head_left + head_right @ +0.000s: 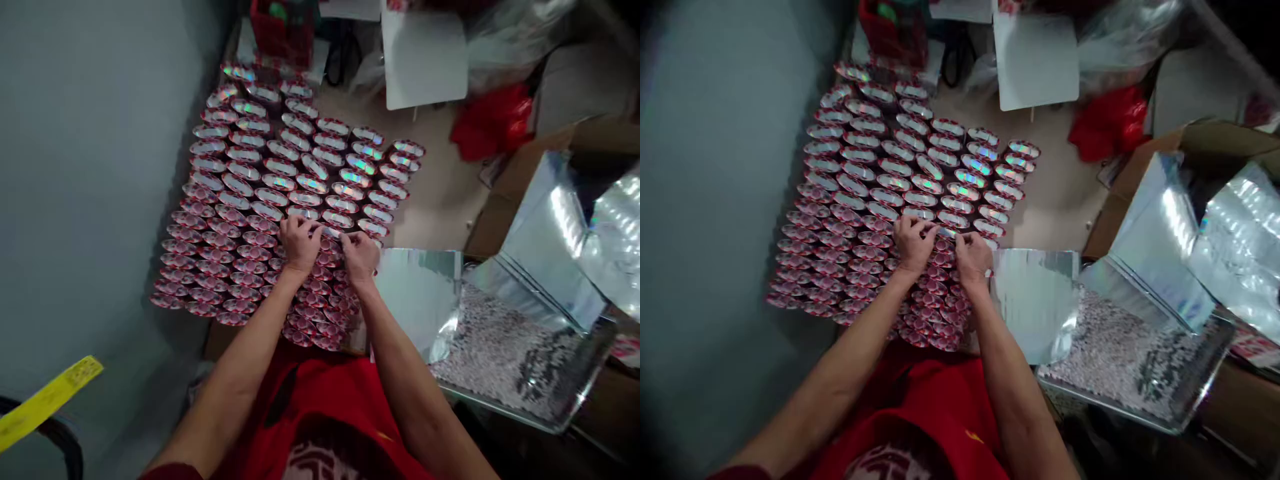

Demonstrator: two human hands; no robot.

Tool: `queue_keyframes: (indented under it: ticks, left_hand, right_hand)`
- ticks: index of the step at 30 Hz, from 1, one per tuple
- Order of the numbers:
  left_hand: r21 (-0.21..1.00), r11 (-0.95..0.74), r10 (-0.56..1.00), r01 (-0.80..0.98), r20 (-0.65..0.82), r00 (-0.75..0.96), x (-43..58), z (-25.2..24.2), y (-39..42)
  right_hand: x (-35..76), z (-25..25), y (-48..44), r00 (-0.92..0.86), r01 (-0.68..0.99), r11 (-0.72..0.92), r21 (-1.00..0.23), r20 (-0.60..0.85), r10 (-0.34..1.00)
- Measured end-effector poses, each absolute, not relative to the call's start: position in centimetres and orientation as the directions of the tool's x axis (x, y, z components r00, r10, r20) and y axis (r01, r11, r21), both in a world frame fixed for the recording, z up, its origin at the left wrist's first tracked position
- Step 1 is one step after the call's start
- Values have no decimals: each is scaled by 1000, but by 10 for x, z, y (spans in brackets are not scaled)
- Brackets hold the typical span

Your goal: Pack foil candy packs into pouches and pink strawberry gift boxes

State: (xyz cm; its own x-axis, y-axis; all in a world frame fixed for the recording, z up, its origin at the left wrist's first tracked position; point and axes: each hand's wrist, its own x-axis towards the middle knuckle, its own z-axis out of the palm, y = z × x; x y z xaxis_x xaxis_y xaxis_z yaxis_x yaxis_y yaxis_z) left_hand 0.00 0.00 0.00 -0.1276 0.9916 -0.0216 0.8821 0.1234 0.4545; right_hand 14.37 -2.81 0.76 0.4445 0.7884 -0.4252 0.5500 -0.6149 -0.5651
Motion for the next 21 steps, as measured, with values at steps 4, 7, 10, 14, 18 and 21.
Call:
queue_keyframes:
  ticks: [4, 7, 10, 14, 18, 21]
  left_hand:
    - [471, 147, 989, 870, -42, -144, 0, 1, 0]
    - [479, 162, 987, 863, -61, -151, 0, 2, 2]
    - [475, 168, 986, 864, -70, -153, 0, 3, 3]
    - [467, 169, 986, 868, -72, -153, 1, 4, 3]
    - [472, 190, 982, 861, -92, -166, 4, 6, 2]
    - [493, 249, 968, 834, -95, -233, 7, 7, 6]
  right_hand:
    - [145, 6, -28, 442, 549, -615, -566, -428, 788]
    - [145, 5, -28, 449, 543, -625, -561, -435, 781]
    - [145, 5, -27, 450, 540, -624, -565, -432, 781]
    - [143, 6, -27, 465, 535, -626, -568, -420, 779]
    - [143, 4, -25, 476, 531, -634, -563, -421, 772]
    - [147, -1, -21, 532, 511, -672, -536, -416, 737]
